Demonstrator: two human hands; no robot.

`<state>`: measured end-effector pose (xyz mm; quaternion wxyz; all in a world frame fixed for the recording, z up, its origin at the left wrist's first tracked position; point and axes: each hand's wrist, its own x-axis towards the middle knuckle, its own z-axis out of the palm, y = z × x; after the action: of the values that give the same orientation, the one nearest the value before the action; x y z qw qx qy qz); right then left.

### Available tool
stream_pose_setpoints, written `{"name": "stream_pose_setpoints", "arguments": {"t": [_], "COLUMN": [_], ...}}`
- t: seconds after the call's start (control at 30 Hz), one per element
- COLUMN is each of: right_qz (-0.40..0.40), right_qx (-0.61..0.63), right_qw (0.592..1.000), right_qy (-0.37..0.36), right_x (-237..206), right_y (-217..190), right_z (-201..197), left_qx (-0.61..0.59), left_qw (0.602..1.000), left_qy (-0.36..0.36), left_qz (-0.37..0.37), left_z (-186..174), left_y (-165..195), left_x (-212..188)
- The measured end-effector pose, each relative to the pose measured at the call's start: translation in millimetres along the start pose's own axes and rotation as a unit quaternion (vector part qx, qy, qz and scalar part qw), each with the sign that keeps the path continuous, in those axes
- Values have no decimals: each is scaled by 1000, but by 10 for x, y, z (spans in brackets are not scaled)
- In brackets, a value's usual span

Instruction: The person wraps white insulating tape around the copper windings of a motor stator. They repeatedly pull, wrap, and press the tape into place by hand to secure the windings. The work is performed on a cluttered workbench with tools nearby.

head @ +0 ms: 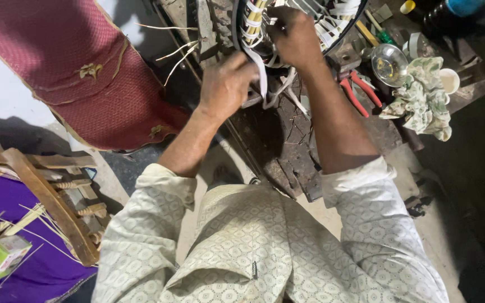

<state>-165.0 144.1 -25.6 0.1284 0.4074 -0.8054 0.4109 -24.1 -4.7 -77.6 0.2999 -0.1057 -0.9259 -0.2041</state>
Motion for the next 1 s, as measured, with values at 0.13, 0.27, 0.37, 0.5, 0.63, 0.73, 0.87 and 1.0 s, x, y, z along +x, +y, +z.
{"name": "stream_pose_setpoints", "arguments": {"t": [0.13, 0.27, 0.37, 0.5, 0.63, 0.73, 0.87, 1.0], "right_qz": [-18, -15, -121, -186, 21, 127, 120, 185], "right_qx": [-82, -9, 14, 19, 247, 383, 492, 569], "right_qw": [990, 999, 992, 982, 968, 915, 860, 781], "right_qy": [115, 49, -41, -25, -44, -9, 61, 178], "right_x": [-287, -847, -1227, -1390, -1609, -2012, -2559, -2861], "right_y": [-170, -619, -1030, -1386, -1630, -1856, -2097, -2134], "right_z": [-286, -580, -350, 291, 577, 550, 529, 521], "left_qx": [1, -265, -540, -741, -606, -344, -108, -45], "left_qw": [989, 951, 824, 666, 795, 926, 942, 934], "left_qy": [-49, -147, -161, -78, -38, -154, -243, -237], "left_qz": [142, 70, 56, 30, 7, -11, 205, 262], "left_z": [-172, -615, -1175, -1743, -1574, -1142, -784, -811], "left_y": [184, 475, 645, 660, 289, 68, -89, -223], "left_x": [-301, -685, -895, -912, -592, -485, -559, -658]}}
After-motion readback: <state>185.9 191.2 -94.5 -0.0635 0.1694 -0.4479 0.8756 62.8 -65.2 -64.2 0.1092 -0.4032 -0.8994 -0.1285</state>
